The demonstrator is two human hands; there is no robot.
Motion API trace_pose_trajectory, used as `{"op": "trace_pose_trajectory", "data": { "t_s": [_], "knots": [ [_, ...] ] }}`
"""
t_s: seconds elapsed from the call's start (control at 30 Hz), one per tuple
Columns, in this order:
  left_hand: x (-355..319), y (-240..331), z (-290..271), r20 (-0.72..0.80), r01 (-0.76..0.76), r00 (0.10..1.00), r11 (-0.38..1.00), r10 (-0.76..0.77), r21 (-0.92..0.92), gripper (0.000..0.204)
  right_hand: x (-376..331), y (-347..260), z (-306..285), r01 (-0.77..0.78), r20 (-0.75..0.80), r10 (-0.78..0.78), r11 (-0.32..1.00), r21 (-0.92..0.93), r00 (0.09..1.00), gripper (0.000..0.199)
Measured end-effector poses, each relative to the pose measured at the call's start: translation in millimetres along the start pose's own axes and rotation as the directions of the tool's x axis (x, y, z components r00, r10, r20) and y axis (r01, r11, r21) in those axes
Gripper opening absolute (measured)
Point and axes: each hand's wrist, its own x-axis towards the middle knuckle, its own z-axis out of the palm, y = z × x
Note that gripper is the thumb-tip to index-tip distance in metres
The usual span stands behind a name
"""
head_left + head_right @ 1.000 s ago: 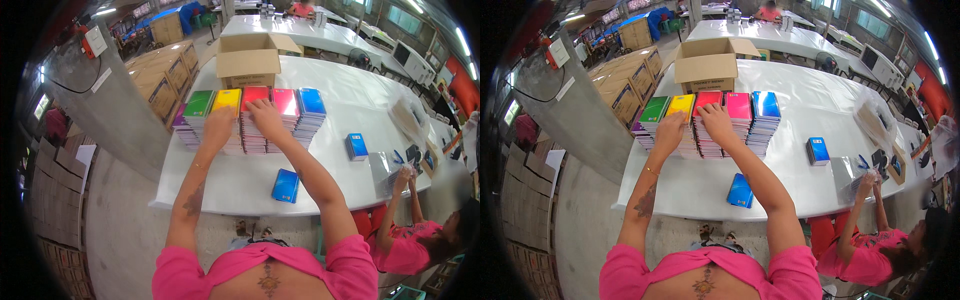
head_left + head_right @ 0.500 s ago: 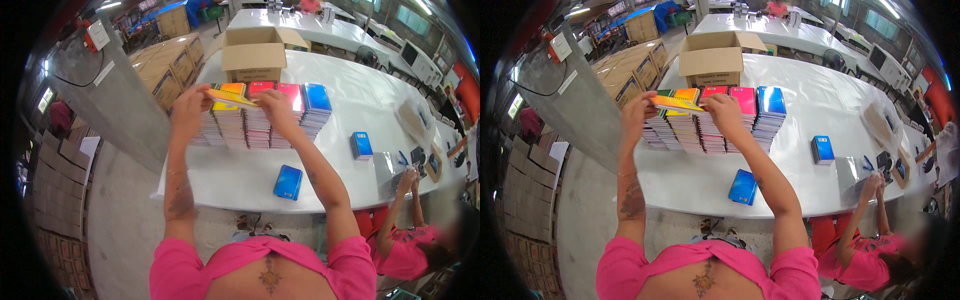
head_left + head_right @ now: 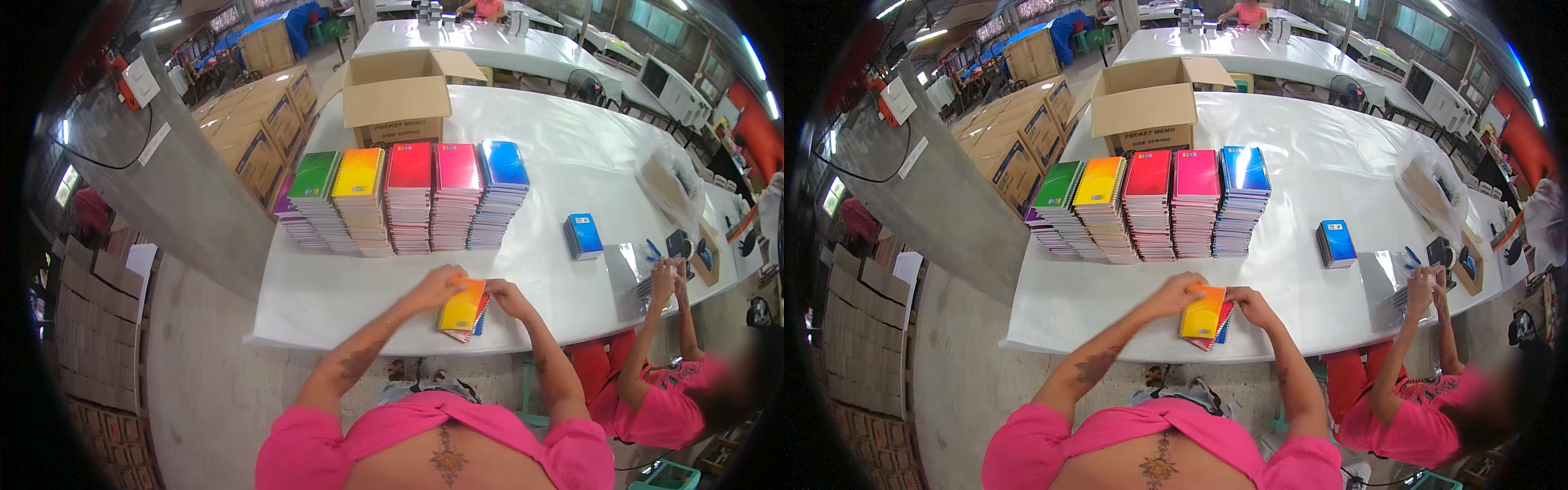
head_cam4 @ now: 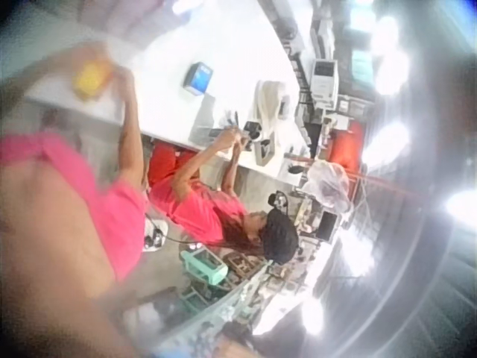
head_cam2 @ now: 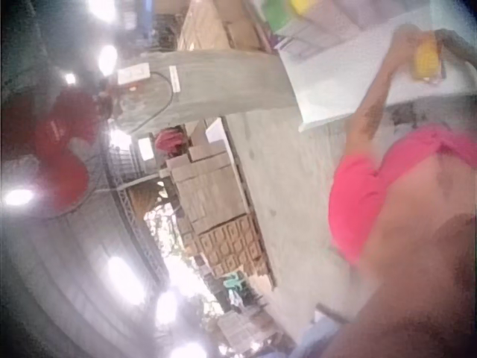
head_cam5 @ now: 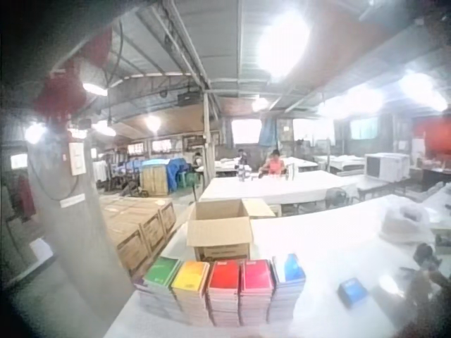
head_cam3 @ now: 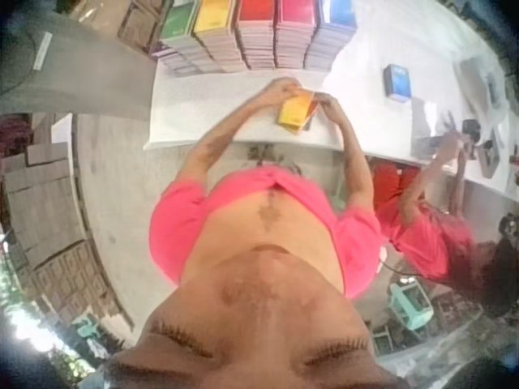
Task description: The person sorts notebooks of various colors into stacks and places them into small blue boxes by hand.
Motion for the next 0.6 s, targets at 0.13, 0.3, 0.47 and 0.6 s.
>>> {"op": "trace_pose_trajectory", "data": {
  "t_s": [0.13,0.3,0.47,0.6],
  "knots": [
    [5,21,25,-0.247,0.017,0.952,0.772,0.182,0.635,0.043,13,-43,-17,0.04,-0.422,-0.096,0.989,-0.14,0.902,0.04],
    [57,74,-85,-0.562,0.177,0.694,0.649,0.45,0.739,0.045,92,-168,-50,0.0,-0.536,-0.583,0.677,-0.736,0.611,0.043],
    [54,49,-160,-0.335,0.063,0.785,0.471,0.522,0.88,0.038,127,-156,-69,0.083,-0.34,-0.541,0.612,-0.786,0.769,0.036],
    [17,120,-166,-0.46,0.034,0.748,0.664,0.479,0.747,0.032,40,-158,-34,0.146,-0.311,-0.644,0.554,-0.82,0.699,0.034]
  ]
}}
